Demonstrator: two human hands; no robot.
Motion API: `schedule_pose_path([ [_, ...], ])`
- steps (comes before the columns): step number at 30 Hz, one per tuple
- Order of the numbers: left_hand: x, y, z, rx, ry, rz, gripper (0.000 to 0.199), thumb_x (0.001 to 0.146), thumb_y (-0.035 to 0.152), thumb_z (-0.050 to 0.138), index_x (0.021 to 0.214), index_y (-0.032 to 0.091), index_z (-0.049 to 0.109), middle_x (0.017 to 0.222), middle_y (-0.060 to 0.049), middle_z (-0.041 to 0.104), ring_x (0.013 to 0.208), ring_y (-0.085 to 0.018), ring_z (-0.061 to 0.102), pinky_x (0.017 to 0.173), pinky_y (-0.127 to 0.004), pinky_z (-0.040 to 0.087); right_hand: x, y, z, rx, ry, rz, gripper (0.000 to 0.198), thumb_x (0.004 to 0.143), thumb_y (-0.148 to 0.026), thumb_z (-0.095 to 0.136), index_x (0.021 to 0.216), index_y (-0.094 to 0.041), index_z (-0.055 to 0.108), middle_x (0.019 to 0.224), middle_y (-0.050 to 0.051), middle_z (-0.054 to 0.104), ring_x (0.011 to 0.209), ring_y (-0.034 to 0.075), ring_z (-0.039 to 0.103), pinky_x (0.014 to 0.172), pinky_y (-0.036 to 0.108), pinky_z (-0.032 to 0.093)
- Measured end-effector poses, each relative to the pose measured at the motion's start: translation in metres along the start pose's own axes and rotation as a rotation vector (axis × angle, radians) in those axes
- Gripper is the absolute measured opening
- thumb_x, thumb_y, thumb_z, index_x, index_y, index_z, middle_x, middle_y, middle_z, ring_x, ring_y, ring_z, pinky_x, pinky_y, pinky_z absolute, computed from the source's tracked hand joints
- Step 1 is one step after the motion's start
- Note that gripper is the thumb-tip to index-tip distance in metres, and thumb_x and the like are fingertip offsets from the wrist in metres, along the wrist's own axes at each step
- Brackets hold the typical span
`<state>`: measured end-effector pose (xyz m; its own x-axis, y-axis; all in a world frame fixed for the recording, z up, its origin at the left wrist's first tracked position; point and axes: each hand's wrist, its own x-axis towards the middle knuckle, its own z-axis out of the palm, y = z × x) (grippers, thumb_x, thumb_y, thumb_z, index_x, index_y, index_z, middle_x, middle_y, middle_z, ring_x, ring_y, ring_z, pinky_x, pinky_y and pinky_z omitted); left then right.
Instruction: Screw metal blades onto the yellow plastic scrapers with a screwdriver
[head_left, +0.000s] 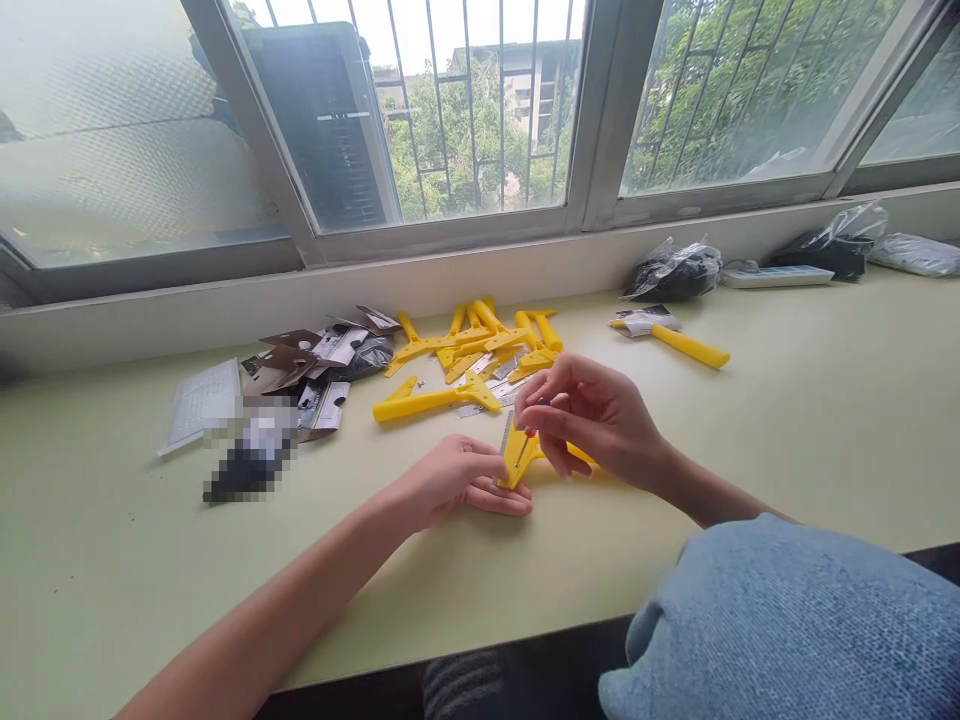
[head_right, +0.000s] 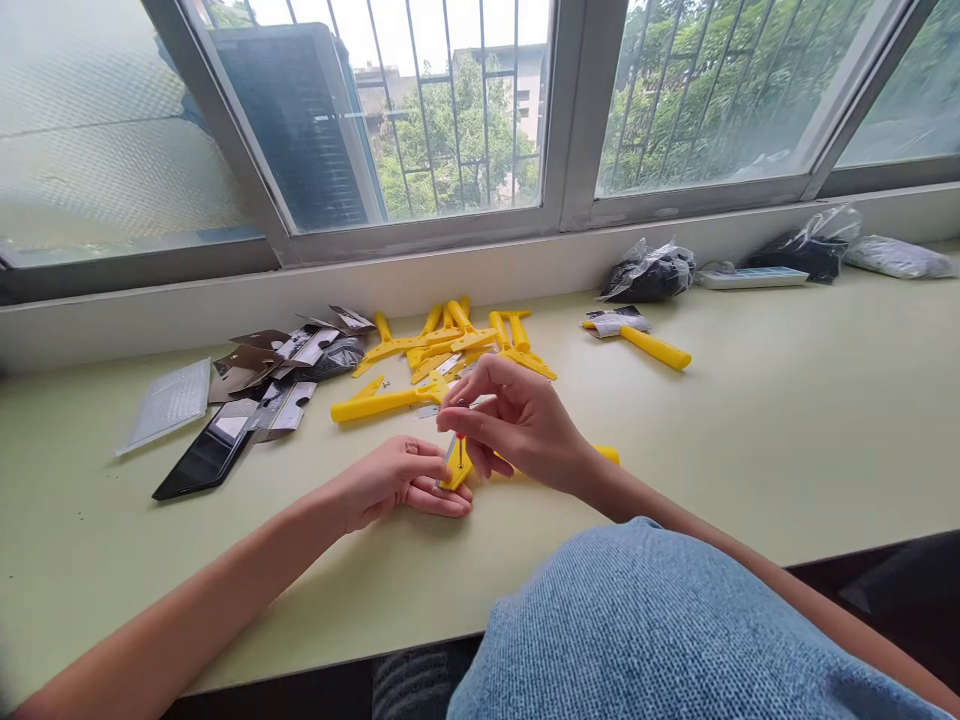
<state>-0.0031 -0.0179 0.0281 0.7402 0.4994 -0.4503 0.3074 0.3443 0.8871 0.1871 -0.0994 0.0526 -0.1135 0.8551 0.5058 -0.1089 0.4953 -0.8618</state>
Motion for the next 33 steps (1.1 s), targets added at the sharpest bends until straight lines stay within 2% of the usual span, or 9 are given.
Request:
schedule_pose_path([
  [3, -0.0004, 0.0002, 0.0003, -0.004, 0.002, -0.004, 0.019, 0.073, 0.019, 0.072, 0.087, 0.007, 0.074, 0.097, -0.021, 0.079, 0.092, -0.031, 0.079, 0.098, -0.04, 0.059, 0.0, -0.0002, 0.0, 0.037, 0.012, 0.021, 0.024, 0.088, -0.024, 0.079, 0.091, -0.021, 0.055, 0.088, -0.001, 0.069, 0.044, 0.005, 0.061, 0.034, 0.016, 0.039],
  [7, 0.0003, -0.0004, -0.0003, 0.002, 0.003, -0.003, 0.017, 0.073, 0.018, 0.071, 0.086, 0.007, 0.073, 0.097, -0.021, 0.079, 0.093, -0.031, 0.079, 0.1, -0.041, 0.058, 0.0005, -0.001, -0.0006, -0.008, -0.121, -0.011, 0.018, 0.102, -0.032, 0.061, 0.113, -0.019, 0.066, 0.091, 0.003, 0.067, 0.052, 0.007, 0.062, 0.04, 0.02, 0.044],
  [10, 0.0009, -0.0003, -0.0002, 0.004, 0.001, -0.004, 0.017, 0.074, 0.018, 0.07, 0.088, 0.007, 0.073, 0.098, -0.021, 0.079, 0.094, -0.031, 0.079, 0.1, -0.042, 0.057, 0.0007, -0.0009, -0.0007, -0.019, -0.064, -0.005, 0.011, 0.098, -0.028, 0.067, 0.094, -0.018, 0.066, 0.093, 0.004, 0.069, 0.049, 0.006, 0.061, 0.038, 0.019, 0.043],
  [13, 0.0007, 0.0004, 0.0002, 0.002, -0.001, -0.004, 0.02, 0.075, 0.017, 0.068, 0.091, 0.006, 0.074, 0.098, -0.022, 0.079, 0.093, -0.031, 0.079, 0.101, -0.042, 0.057, 0.0002, 0.0002, -0.0006, 0.031, 0.024, 0.012, 0.022, 0.089, -0.021, 0.078, 0.085, -0.02, 0.056, 0.089, 0.001, 0.071, 0.045, 0.005, 0.06, 0.035, 0.017, 0.04],
  [18, -0.0006, 0.0001, 0.0004, 0.0, -0.003, 0.004, 0.019, 0.076, 0.017, 0.069, 0.09, 0.006, 0.073, 0.097, -0.021, 0.079, 0.093, -0.031, 0.079, 0.101, -0.042, 0.058, -0.0002, -0.001, -0.0021, 0.012, -0.115, -0.021, 0.017, 0.1, -0.028, 0.063, 0.114, -0.02, 0.068, 0.092, 0.003, 0.067, 0.052, 0.006, 0.061, 0.042, 0.02, 0.045],
  [23, 0.0001, -0.0001, 0.0004, -0.013, -0.006, 0.009, 0.015, 0.076, 0.015, 0.069, 0.087, 0.006, 0.072, 0.096, -0.022, 0.079, 0.091, -0.031, 0.079, 0.1, -0.042, 0.058, 0.0009, -0.0016, -0.002, -0.008, -0.066, 0.007, 0.007, 0.096, -0.024, 0.069, 0.094, -0.017, 0.069, 0.092, 0.005, 0.071, 0.049, 0.006, 0.062, 0.038, 0.019, 0.043],
  [27, 0.0009, 0.0002, 0.0006, -0.016, -0.007, 0.007, 0.019, 0.076, 0.015, 0.069, 0.092, 0.005, 0.073, 0.095, -0.022, 0.079, 0.091, -0.031, 0.079, 0.1, -0.043, 0.058, -0.0004, 0.0011, -0.0002, 0.028, 0.017, 0.025, 0.018, 0.091, -0.02, 0.076, 0.087, -0.019, 0.059, 0.086, 0.001, 0.071, 0.044, 0.006, 0.061, 0.034, 0.016, 0.039],
  [29, 0.0011, -0.0002, 0.0003, -0.014, -0.007, 0.011, 0.018, 0.076, 0.016, 0.07, 0.091, 0.005, 0.073, 0.096, -0.022, 0.079, 0.092, -0.031, 0.079, 0.101, -0.044, 0.058, -0.0009, 0.0007, -0.0004, 0.017, -0.035, 0.005, 0.01, 0.094, -0.022, 0.071, 0.101, -0.019, 0.064, 0.087, 0.001, 0.068, 0.048, 0.007, 0.063, 0.037, 0.017, 0.041],
  [33, 0.0015, -0.0016, -0.001, -0.013, -0.014, 0.023, 0.017, 0.076, 0.017, 0.072, 0.089, 0.005, 0.072, 0.099, -0.022, 0.078, 0.093, -0.031, 0.079, 0.101, -0.044, 0.058, 0.0002, -0.0025, -0.0021, 0.002, -0.184, -0.044, 0.023, 0.103, -0.023, 0.056, 0.123, -0.018, 0.066, 0.096, 0.006, 0.066, 0.057, 0.008, 0.065, 0.044, 0.021, 0.046],
])
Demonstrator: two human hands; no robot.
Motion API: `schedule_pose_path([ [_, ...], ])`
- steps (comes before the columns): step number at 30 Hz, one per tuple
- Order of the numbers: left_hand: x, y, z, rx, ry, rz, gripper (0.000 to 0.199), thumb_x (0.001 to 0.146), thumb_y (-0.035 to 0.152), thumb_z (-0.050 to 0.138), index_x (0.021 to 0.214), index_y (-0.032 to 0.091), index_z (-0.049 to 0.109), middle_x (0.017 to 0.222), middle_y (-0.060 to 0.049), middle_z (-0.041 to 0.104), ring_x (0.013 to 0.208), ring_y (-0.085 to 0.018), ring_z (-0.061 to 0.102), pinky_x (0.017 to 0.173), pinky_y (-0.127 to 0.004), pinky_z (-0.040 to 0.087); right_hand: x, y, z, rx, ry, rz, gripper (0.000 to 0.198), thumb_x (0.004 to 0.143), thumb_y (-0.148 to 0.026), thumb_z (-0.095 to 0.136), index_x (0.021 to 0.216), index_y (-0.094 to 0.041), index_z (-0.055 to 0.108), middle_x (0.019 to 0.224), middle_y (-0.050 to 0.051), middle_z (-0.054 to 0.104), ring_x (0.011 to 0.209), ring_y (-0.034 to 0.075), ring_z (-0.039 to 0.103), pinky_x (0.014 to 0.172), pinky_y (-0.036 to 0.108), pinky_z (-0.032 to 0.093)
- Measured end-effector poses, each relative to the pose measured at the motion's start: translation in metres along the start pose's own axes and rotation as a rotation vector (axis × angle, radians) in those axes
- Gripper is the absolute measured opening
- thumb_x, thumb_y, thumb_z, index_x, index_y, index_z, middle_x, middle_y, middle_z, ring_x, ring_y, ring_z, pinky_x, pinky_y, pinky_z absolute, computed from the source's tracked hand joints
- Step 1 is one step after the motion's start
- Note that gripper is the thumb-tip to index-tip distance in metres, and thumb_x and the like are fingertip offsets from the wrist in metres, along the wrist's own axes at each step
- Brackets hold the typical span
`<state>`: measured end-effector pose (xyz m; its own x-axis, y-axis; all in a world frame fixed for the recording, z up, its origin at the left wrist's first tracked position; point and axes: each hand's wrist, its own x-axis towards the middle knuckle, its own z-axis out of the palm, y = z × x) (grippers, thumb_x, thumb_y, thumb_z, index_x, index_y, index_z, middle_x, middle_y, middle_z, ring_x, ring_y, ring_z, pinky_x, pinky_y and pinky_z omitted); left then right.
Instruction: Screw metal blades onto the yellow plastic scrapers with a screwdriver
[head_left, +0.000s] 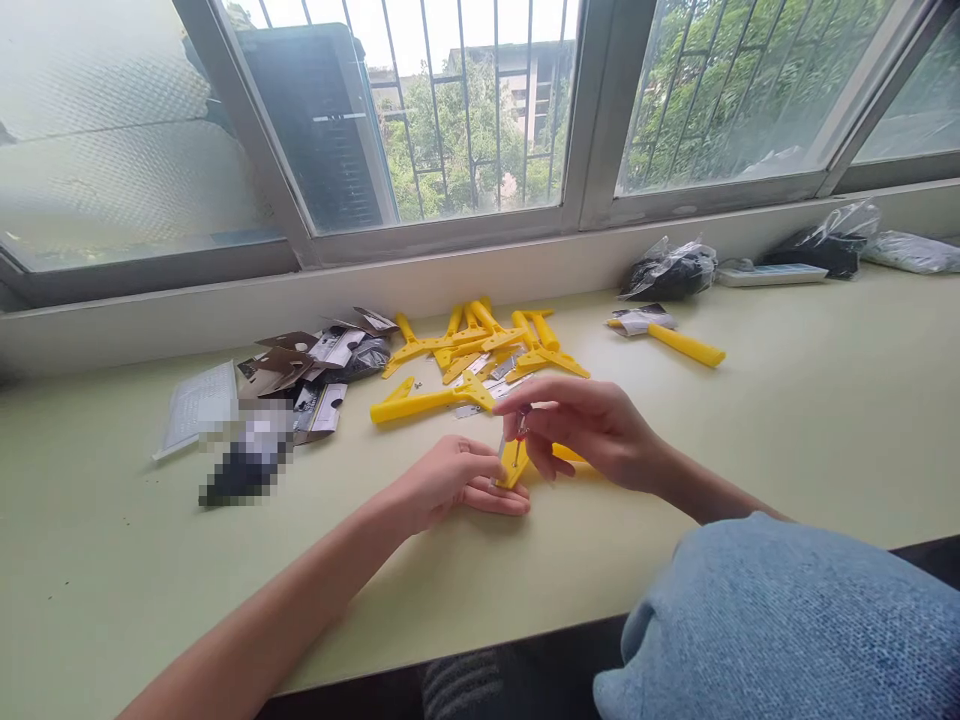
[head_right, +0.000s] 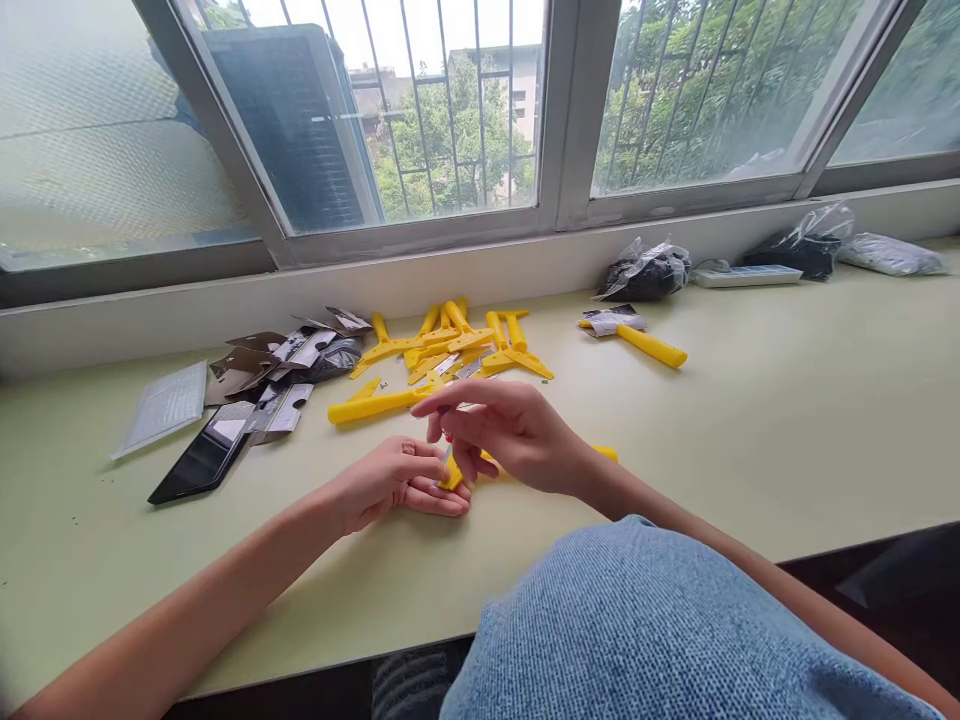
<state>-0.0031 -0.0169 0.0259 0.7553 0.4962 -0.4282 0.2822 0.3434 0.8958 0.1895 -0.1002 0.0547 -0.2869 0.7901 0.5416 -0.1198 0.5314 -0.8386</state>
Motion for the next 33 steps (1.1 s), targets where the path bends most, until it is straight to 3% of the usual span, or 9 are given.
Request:
schedule_pose_path([
  [5, 0.0, -0.001, 0.001, -0.012, 0.0, 0.01, 0.014, 0.076, 0.017, 0.072, 0.086, 0.007, 0.07, 0.097, -0.022, 0.079, 0.093, -0.031, 0.079, 0.1, -0.044, 0.058, 0.003, -0.001, 0.001, -0.066, 0.083, 0.03, 0.004, 0.095, -0.017, 0.068, 0.099, -0.016, 0.067, 0.084, 0.004, 0.069, 0.051, 0.007, 0.062, 0.042, 0.019, 0.043],
  [11, 0.002, -0.001, 0.002, -0.01, 0.0, 0.013, 0.017, 0.077, 0.017, 0.072, 0.091, 0.007, 0.07, 0.096, -0.022, 0.079, 0.09, -0.03, 0.079, 0.096, -0.042, 0.06, 0.004, -0.002, 0.006, -0.221, 0.192, -0.033, 0.03, 0.082, -0.011, 0.08, 0.079, -0.019, 0.052, 0.078, -0.006, 0.059, 0.055, 0.003, 0.055, 0.044, 0.013, 0.048],
  [14, 0.001, -0.001, 0.002, -0.002, -0.009, 0.02, 0.011, 0.077, 0.018, 0.074, 0.08, 0.009, 0.067, 0.096, -0.023, 0.079, 0.092, -0.031, 0.079, 0.096, -0.042, 0.06, 0.005, -0.002, 0.007, -0.268, 0.244, -0.04, 0.029, 0.081, -0.011, 0.082, 0.082, -0.019, 0.055, 0.073, -0.008, 0.055, 0.049, 0.001, 0.049, 0.04, 0.011, 0.043],
  [16, 0.001, -0.001, 0.002, 0.001, -0.007, 0.022, 0.011, 0.077, 0.018, 0.073, 0.08, 0.009, 0.068, 0.095, -0.023, 0.079, 0.093, -0.032, 0.079, 0.097, -0.044, 0.059, 0.004, -0.002, 0.007, -0.234, 0.221, -0.023, 0.022, 0.082, -0.012, 0.082, 0.094, -0.02, 0.064, 0.074, -0.008, 0.056, 0.048, 0.002, 0.052, 0.04, 0.013, 0.045],
  [18, 0.001, -0.001, 0.002, 0.003, -0.002, 0.023, 0.015, 0.076, 0.017, 0.073, 0.087, 0.008, 0.07, 0.095, -0.022, 0.079, 0.092, -0.033, 0.079, 0.097, -0.046, 0.059, 0.003, -0.004, 0.006, -0.177, 0.138, -0.015, 0.022, 0.088, -0.015, 0.077, 0.109, -0.021, 0.071, 0.084, -0.003, 0.061, 0.051, 0.004, 0.058, 0.043, 0.017, 0.05],
  [21, 0.001, 0.0, 0.002, 0.002, -0.009, 0.04, 0.024, 0.075, 0.016, 0.074, 0.096, 0.006, 0.072, 0.101, -0.022, 0.078, 0.094, -0.034, 0.078, 0.098, -0.048, 0.059, 0.001, -0.01, 0.004, -0.098, -0.013, -0.012, 0.022, 0.098, -0.017, 0.064, 0.116, -0.02, 0.075, 0.104, 0.007, 0.069, 0.056, 0.007, 0.066, 0.044, 0.021, 0.05],
  [25, 0.001, 0.0, 0.001, 0.022, -0.042, 0.055, 0.033, 0.078, 0.021, 0.073, 0.107, 0.006, 0.073, 0.108, -0.023, 0.077, 0.1, -0.034, 0.077, 0.099, -0.047, 0.059, 0.001, -0.019, 0.002, -0.059, -0.127, 0.054, 0.023, 0.101, -0.016, 0.057, 0.116, -0.016, 0.075, 0.099, 0.011, 0.075, 0.06, 0.011, 0.07, 0.046, 0.022, 0.051],
  [29, 0.003, -0.001, 0.001, 0.009, -0.008, 0.035, 0.034, 0.076, 0.02, 0.074, 0.105, 0.003, 0.073, 0.102, -0.024, 0.078, 0.095, -0.034, 0.078, 0.098, -0.045, 0.059, 0.004, -0.021, 0.002, -0.187, -0.015, 0.024, 0.011, 0.095, -0.015, 0.067, 0.097, -0.013, 0.078, 0.072, 0.004, 0.073, 0.053, 0.012, 0.069, 0.043, 0.02, 0.05],
  [33, 0.003, -0.002, 0.003, -0.002, 0.008, 0.027, 0.026, 0.075, 0.017, 0.072, 0.097, 0.004, 0.074, 0.096, -0.023, 0.079, 0.091, -0.032, 0.079, 0.096, -0.042, 0.061, 0.005, -0.024, 0.003, -0.32, 0.089, -0.015, 0.005, 0.088, -0.015, 0.076, 0.092, -0.012, 0.077, 0.072, 0.004, 0.075, 0.055, 0.014, 0.072, 0.042, 0.019, 0.053],
])
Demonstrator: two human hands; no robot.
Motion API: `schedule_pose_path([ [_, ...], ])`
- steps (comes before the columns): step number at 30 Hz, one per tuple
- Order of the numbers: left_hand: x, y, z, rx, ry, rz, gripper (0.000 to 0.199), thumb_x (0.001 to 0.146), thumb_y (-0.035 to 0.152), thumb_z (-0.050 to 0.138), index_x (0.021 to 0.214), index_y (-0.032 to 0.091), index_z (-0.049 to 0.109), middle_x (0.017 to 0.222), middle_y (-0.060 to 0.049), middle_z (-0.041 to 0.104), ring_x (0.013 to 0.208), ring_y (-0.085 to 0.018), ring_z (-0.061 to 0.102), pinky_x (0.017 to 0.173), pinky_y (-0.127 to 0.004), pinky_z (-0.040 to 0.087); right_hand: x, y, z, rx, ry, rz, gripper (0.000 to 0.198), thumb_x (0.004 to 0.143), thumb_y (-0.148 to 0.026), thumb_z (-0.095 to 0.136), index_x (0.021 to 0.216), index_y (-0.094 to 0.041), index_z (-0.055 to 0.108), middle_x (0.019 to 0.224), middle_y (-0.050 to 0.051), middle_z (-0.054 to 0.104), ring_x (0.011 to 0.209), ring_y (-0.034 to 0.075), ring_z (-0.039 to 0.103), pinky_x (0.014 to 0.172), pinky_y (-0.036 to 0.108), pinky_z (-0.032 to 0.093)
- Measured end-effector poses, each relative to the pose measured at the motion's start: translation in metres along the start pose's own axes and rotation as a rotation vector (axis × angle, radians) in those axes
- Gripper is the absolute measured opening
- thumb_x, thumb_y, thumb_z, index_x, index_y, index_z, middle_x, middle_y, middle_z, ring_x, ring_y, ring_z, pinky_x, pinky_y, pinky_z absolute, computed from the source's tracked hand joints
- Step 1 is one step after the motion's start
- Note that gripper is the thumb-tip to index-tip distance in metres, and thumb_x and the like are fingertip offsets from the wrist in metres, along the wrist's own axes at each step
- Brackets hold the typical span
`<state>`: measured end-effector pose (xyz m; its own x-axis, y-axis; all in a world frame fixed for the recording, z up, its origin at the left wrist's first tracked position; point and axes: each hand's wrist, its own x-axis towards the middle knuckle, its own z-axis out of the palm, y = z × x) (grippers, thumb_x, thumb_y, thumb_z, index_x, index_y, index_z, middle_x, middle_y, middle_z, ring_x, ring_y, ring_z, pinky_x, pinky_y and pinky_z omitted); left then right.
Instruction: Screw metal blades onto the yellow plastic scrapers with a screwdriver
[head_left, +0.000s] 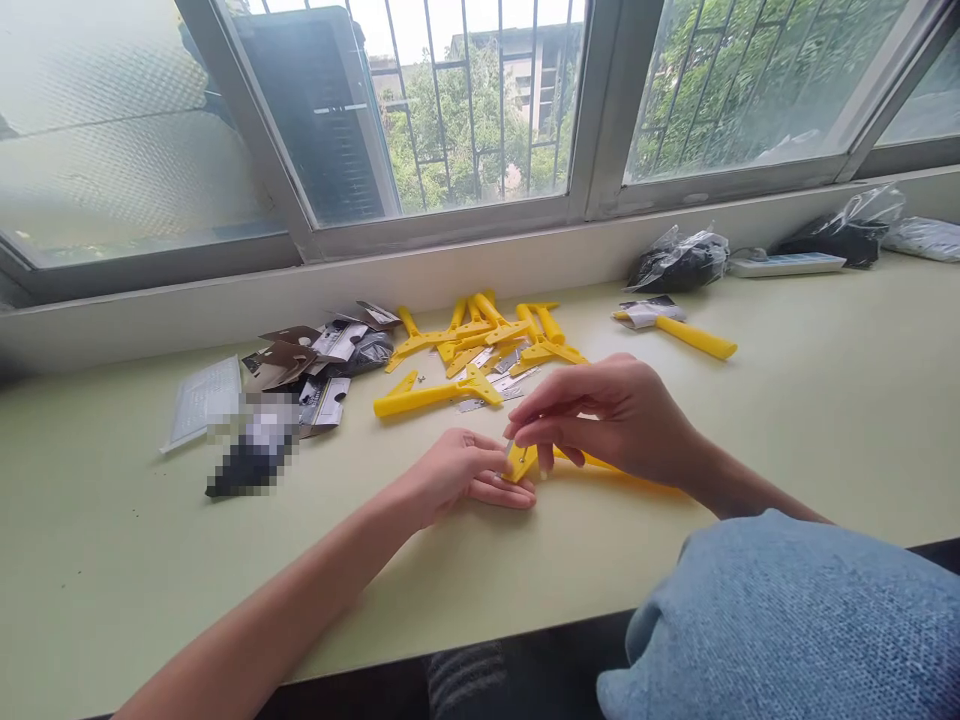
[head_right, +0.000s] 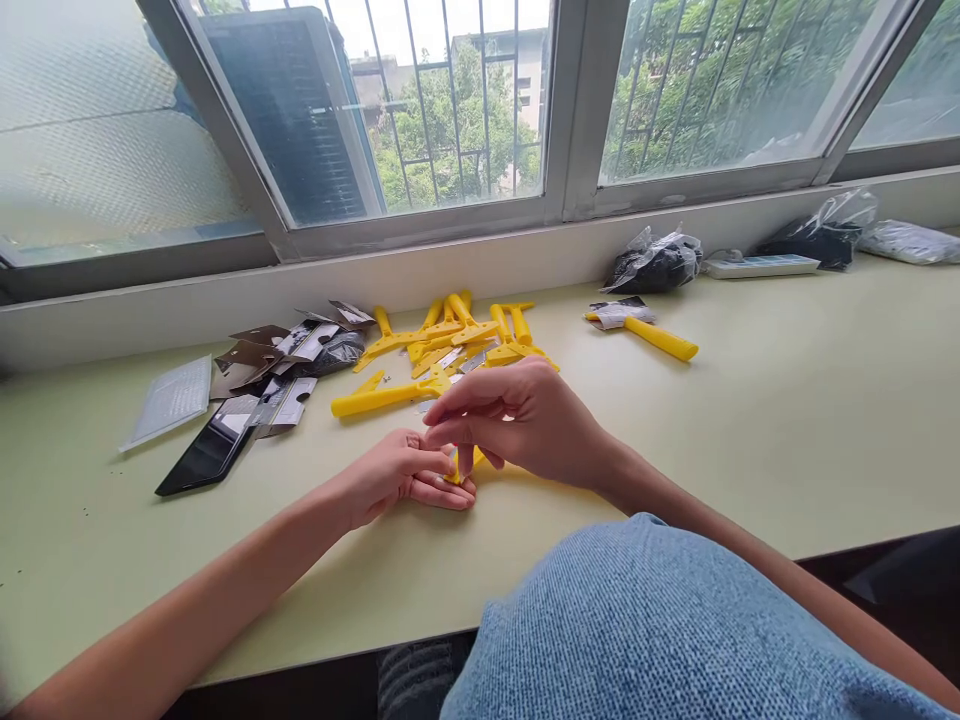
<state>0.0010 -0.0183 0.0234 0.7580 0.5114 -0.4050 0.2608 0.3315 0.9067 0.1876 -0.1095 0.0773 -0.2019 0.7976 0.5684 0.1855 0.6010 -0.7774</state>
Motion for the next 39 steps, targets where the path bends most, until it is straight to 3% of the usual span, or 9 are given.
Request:
schedule_pose_path([
  [6, 0.0, 0.001, 0.002, -0.008, 0.025, -0.002, 0.022, 0.074, 0.016, 0.073, 0.094, 0.007, 0.072, 0.092, -0.021, 0.079, 0.089, -0.031, 0.079, 0.094, -0.042, 0.061, 0.0, -0.005, 0.001, -0.226, 0.087, -0.063, 0.016, 0.084, -0.02, 0.082, 0.082, -0.012, 0.069, 0.071, 0.001, 0.072, 0.056, 0.009, 0.067, 0.056, 0.02, 0.058],
  [12, -0.002, 0.003, 0.003, -0.007, 0.029, -0.013, 0.013, 0.073, 0.019, 0.076, 0.073, 0.011, 0.066, 0.086, -0.018, 0.079, 0.091, -0.032, 0.079, 0.095, -0.042, 0.059, 0.001, 0.0, -0.002, -0.458, 0.138, -0.107, 0.029, 0.087, -0.03, 0.079, 0.075, -0.018, 0.057, 0.064, -0.003, 0.059, 0.053, 0.006, 0.046, 0.049, 0.022, 0.043],
  [16, -0.003, 0.003, 0.004, -0.009, 0.024, -0.012, 0.015, 0.071, 0.021, 0.079, 0.074, 0.01, 0.069, 0.08, -0.014, 0.077, 0.089, -0.031, 0.079, 0.093, -0.039, 0.06, 0.002, 0.001, -0.003, -0.533, 0.173, -0.107, 0.033, 0.089, -0.03, 0.077, 0.072, -0.019, 0.051, 0.059, -0.006, 0.051, 0.051, 0.006, 0.039, 0.046, 0.022, 0.036],
  [20, -0.002, 0.003, 0.002, -0.006, 0.017, -0.017, 0.016, 0.072, 0.021, 0.079, 0.079, 0.008, 0.072, 0.081, -0.015, 0.077, 0.09, -0.031, 0.079, 0.093, -0.039, 0.06, -0.003, 0.006, 0.001, -0.256, 0.186, -0.006, 0.029, 0.088, -0.027, 0.078, 0.078, -0.02, 0.052, 0.063, -0.006, 0.059, 0.047, 0.006, 0.052, 0.042, 0.02, 0.041],
  [23, -0.002, 0.003, 0.0, -0.002, 0.002, -0.016, 0.017, 0.074, 0.019, 0.078, 0.085, 0.007, 0.073, 0.091, -0.018, 0.078, 0.092, -0.031, 0.079, 0.096, -0.042, 0.06, -0.009, 0.012, 0.003, 0.095, 0.052, 0.069, 0.012, 0.095, -0.026, 0.07, 0.1, -0.019, 0.062, 0.083, 0.001, 0.072, 0.049, 0.009, 0.065, 0.039, 0.019, 0.047],
  [26, -0.001, 0.003, -0.002, -0.001, -0.001, -0.007, 0.02, 0.075, 0.016, 0.075, 0.092, 0.006, 0.074, 0.1, -0.02, 0.078, 0.092, -0.032, 0.079, 0.098, -0.045, 0.059, -0.013, 0.016, 0.002, 0.228, -0.09, 0.013, 0.026, 0.103, -0.023, 0.057, 0.126, -0.019, 0.066, 0.105, 0.009, 0.075, 0.059, 0.01, 0.071, 0.043, 0.02, 0.053],
  [28, -0.001, 0.002, -0.002, -0.002, 0.001, 0.0, 0.02, 0.075, 0.016, 0.074, 0.093, 0.006, 0.074, 0.1, -0.019, 0.078, 0.092, -0.031, 0.079, 0.098, -0.045, 0.06, -0.013, 0.015, -0.001, 0.243, -0.119, -0.018, 0.03, 0.103, -0.02, 0.056, 0.13, -0.019, 0.067, 0.11, 0.011, 0.075, 0.064, 0.011, 0.073, 0.047, 0.021, 0.056],
  [34, -0.001, 0.001, 0.0, -0.001, 0.001, 0.0, 0.022, 0.075, 0.017, 0.075, 0.092, 0.004, 0.075, 0.095, -0.022, 0.078, 0.09, -0.031, 0.079, 0.096, -0.043, 0.06, -0.01, 0.01, -0.003, 0.039, 0.007, -0.05, 0.01, 0.093, -0.018, 0.071, 0.098, -0.017, 0.08, 0.086, 0.006, 0.079, 0.054, 0.012, 0.07, 0.042, 0.022, 0.054],
  [39, -0.002, 0.003, 0.003, -0.004, 0.011, 0.001, 0.024, 0.073, 0.017, 0.075, 0.093, 0.004, 0.076, 0.094, -0.021, 0.078, 0.086, -0.03, 0.079, 0.093, -0.041, 0.06, -0.009, 0.007, -0.002, -0.048, 0.068, -0.062, 0.01, 0.087, -0.019, 0.078, 0.096, -0.02, 0.083, 0.083, 0.005, 0.08, 0.049, 0.012, 0.068, 0.041, 0.024, 0.054],
])
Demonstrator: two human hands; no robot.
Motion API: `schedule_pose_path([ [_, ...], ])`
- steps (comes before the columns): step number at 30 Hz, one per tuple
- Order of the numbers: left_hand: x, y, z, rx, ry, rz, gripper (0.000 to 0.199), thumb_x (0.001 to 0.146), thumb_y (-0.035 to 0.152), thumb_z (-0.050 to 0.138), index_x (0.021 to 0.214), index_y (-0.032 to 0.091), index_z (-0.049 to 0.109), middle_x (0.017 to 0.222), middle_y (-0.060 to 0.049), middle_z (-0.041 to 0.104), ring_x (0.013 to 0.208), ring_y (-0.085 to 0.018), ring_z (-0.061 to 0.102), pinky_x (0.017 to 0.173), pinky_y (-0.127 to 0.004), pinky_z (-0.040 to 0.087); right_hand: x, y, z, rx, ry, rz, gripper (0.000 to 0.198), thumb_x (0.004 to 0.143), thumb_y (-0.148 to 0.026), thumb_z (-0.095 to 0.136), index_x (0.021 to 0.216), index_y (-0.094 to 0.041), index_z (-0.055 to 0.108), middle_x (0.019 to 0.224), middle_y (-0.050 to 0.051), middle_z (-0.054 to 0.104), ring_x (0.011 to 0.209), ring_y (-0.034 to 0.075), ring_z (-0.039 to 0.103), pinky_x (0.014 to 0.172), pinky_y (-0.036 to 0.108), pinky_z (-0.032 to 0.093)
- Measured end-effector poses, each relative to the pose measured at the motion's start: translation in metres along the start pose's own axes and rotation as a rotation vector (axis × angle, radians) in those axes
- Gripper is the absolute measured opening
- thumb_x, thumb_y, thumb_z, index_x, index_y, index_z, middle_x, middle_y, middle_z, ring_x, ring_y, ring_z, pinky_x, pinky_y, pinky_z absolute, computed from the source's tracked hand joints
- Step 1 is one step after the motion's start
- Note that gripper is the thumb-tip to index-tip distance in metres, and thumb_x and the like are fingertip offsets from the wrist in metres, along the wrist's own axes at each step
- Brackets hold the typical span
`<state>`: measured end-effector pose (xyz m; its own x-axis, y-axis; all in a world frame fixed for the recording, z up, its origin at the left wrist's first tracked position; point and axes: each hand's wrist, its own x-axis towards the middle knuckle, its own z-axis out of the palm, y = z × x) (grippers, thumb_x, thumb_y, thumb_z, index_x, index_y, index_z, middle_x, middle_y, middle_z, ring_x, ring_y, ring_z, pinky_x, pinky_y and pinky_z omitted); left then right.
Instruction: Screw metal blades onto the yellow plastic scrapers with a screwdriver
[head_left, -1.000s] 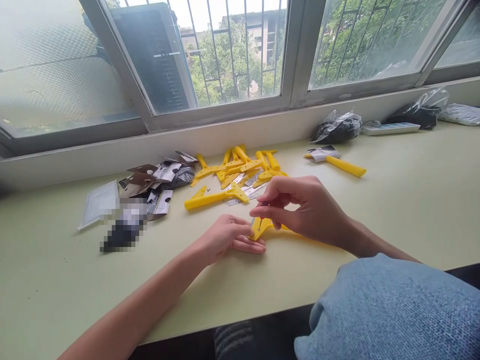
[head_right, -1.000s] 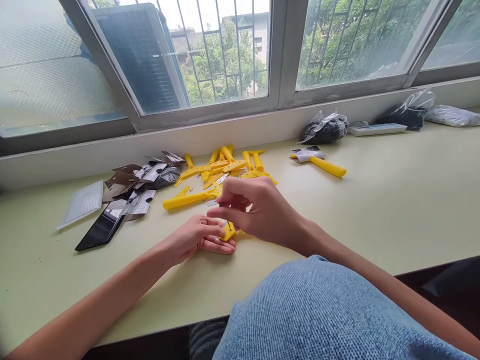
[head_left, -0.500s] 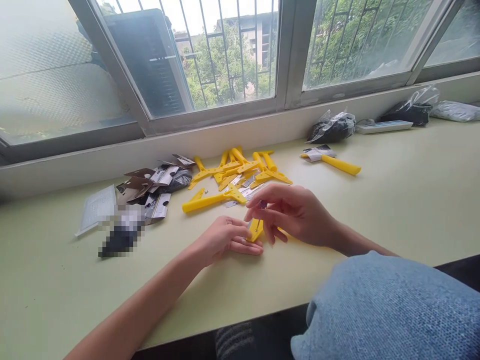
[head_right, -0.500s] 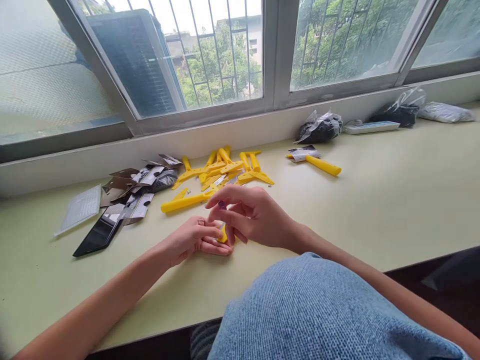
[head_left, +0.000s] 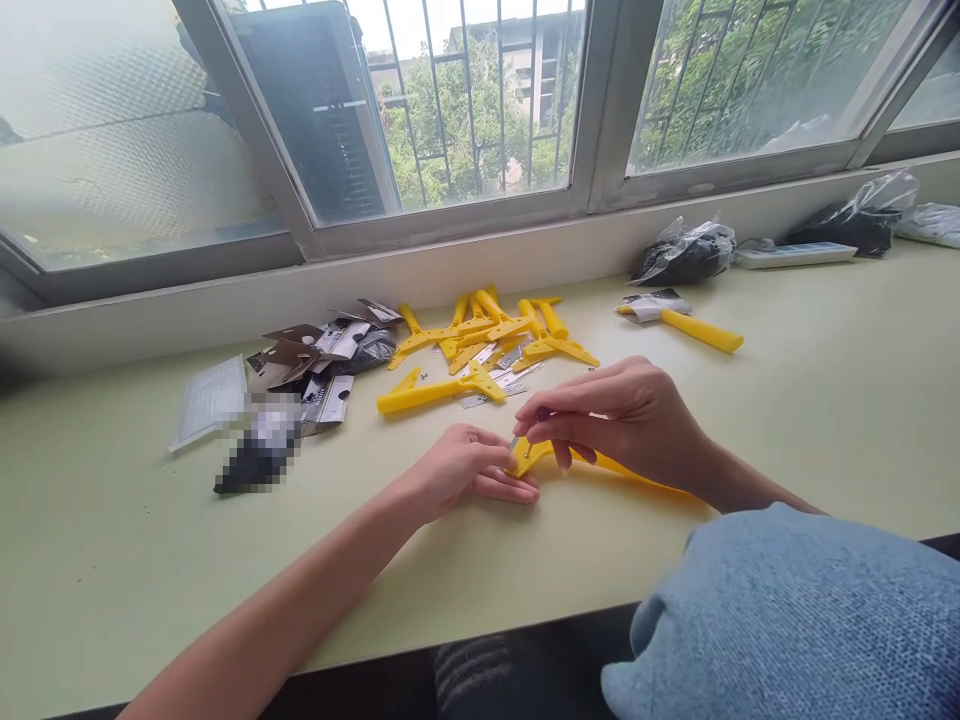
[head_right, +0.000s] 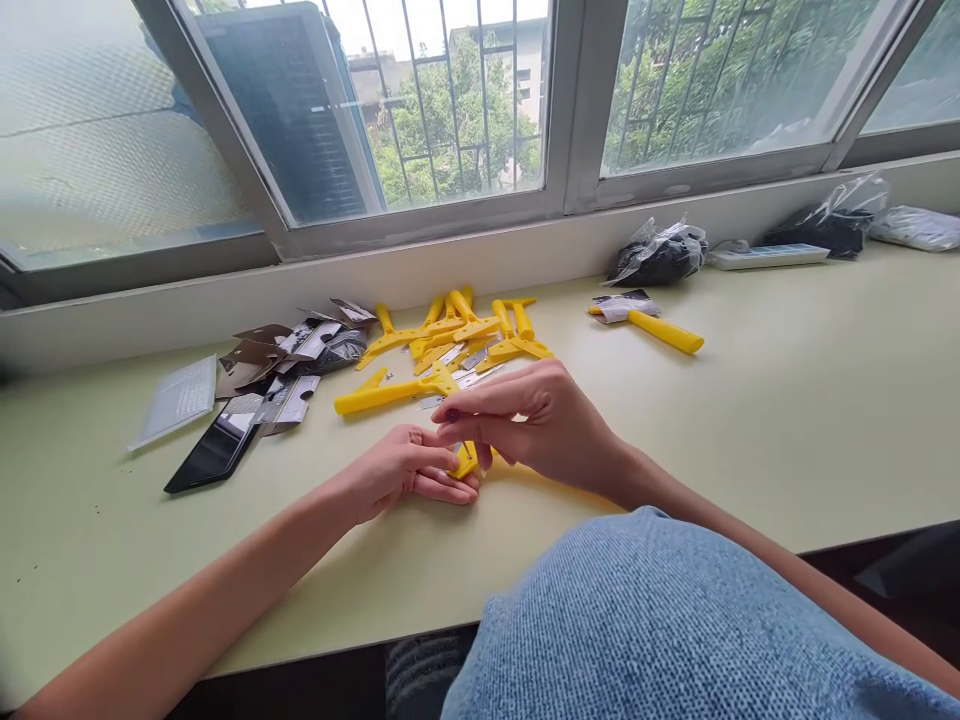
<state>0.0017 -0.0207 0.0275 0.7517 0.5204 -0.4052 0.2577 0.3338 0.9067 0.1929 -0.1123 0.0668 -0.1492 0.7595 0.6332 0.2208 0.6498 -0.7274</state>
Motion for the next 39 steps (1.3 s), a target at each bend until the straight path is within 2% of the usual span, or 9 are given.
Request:
schedule_pose_path([
  [6, -0.002, 0.0, 0.003, -0.014, 0.011, 0.004, 0.018, 0.072, 0.018, 0.076, 0.086, 0.007, 0.075, 0.083, -0.017, 0.078, 0.086, -0.029, 0.079, 0.09, -0.038, 0.061, 0.002, -0.003, 0.0, -0.232, 0.106, -0.071, 0.007, 0.084, -0.018, 0.08, 0.088, -0.024, 0.082, 0.074, -0.001, 0.078, 0.053, 0.014, 0.069, 0.055, 0.029, 0.061],
  [18, -0.005, 0.0, 0.009, -0.035, 0.053, 0.024, 0.02, 0.067, 0.021, 0.083, 0.079, 0.01, 0.071, 0.074, -0.011, 0.075, 0.084, -0.03, 0.079, 0.088, -0.039, 0.06, 0.003, -0.004, 0.0, -0.359, 0.119, -0.083, 0.006, 0.086, -0.024, 0.08, 0.085, -0.021, 0.074, 0.068, -0.001, 0.073, 0.05, 0.01, 0.063, 0.051, 0.024, 0.056],
  [26, -0.002, -0.003, 0.009, -0.034, 0.084, 0.03, 0.024, 0.068, 0.022, 0.078, 0.064, 0.016, 0.056, 0.073, -0.01, 0.073, 0.088, -0.033, 0.079, 0.089, -0.04, 0.061, 0.001, 0.006, 0.004, -0.239, 0.072, -0.032, 0.026, 0.089, -0.028, 0.076, 0.08, -0.02, 0.053, 0.075, -0.001, 0.066, 0.054, 0.007, 0.056, 0.048, 0.022, 0.05],
  [29, -0.002, -0.004, 0.008, -0.033, 0.076, 0.025, 0.018, 0.069, 0.021, 0.077, 0.069, 0.014, 0.061, 0.078, -0.012, 0.076, 0.089, -0.032, 0.079, 0.089, -0.04, 0.061, -0.001, 0.01, 0.005, -0.2, 0.047, -0.029, 0.027, 0.087, -0.026, 0.078, 0.08, -0.021, 0.052, 0.075, -0.002, 0.064, 0.053, 0.007, 0.054, 0.046, 0.022, 0.048],
  [32, -0.002, -0.005, 0.006, -0.038, 0.066, 0.023, 0.014, 0.069, 0.02, 0.076, 0.075, 0.011, 0.066, 0.084, -0.016, 0.078, 0.086, -0.03, 0.079, 0.088, -0.037, 0.062, -0.002, 0.008, 0.005, -0.157, 0.034, -0.022, 0.02, 0.088, -0.026, 0.078, 0.083, -0.022, 0.059, 0.075, -0.001, 0.066, 0.055, 0.009, 0.058, 0.05, 0.026, 0.052],
  [35, 0.0, -0.006, 0.005, -0.061, 0.045, 0.015, 0.016, 0.07, 0.018, 0.073, 0.082, 0.007, 0.072, 0.088, -0.02, 0.079, 0.083, -0.029, 0.08, 0.086, -0.035, 0.063, 0.013, -0.004, 0.001, -0.131, 0.198, -0.041, 0.012, 0.095, -0.028, 0.071, 0.089, -0.023, 0.062, 0.074, 0.001, 0.069, 0.059, 0.013, 0.063, 0.055, 0.029, 0.055],
  [37, 0.002, -0.008, 0.004, -0.08, 0.037, 0.012, 0.019, 0.07, 0.016, 0.07, 0.085, 0.005, 0.074, 0.09, -0.021, 0.079, 0.082, -0.028, 0.08, 0.085, -0.035, 0.063, 0.039, -0.015, -0.002, -0.15, 0.329, -0.078, 0.012, 0.1, -0.027, 0.063, 0.089, -0.024, 0.06, 0.076, 0.001, 0.07, 0.062, 0.013, 0.063, 0.057, 0.029, 0.054],
  [38, 0.003, -0.008, 0.004, -0.09, 0.037, 0.012, 0.019, 0.07, 0.015, 0.068, 0.085, 0.005, 0.074, 0.09, -0.021, 0.079, 0.082, -0.028, 0.08, 0.084, -0.034, 0.064, 0.056, -0.019, -0.003, -0.189, 0.326, -0.084, 0.014, 0.102, -0.026, 0.06, 0.088, -0.023, 0.059, 0.08, 0.003, 0.072, 0.067, 0.014, 0.066, 0.062, 0.029, 0.055],
  [39, 0.004, -0.009, 0.004, -0.099, 0.037, 0.009, 0.019, 0.07, 0.014, 0.067, 0.085, 0.005, 0.074, 0.09, -0.02, 0.079, 0.082, -0.028, 0.08, 0.084, -0.033, 0.064, 0.075, -0.021, -0.003, -0.233, 0.244, -0.076, 0.015, 0.102, -0.025, 0.059, 0.087, -0.022, 0.057, 0.084, 0.004, 0.073, 0.073, 0.015, 0.068, 0.066, 0.029, 0.056],
])
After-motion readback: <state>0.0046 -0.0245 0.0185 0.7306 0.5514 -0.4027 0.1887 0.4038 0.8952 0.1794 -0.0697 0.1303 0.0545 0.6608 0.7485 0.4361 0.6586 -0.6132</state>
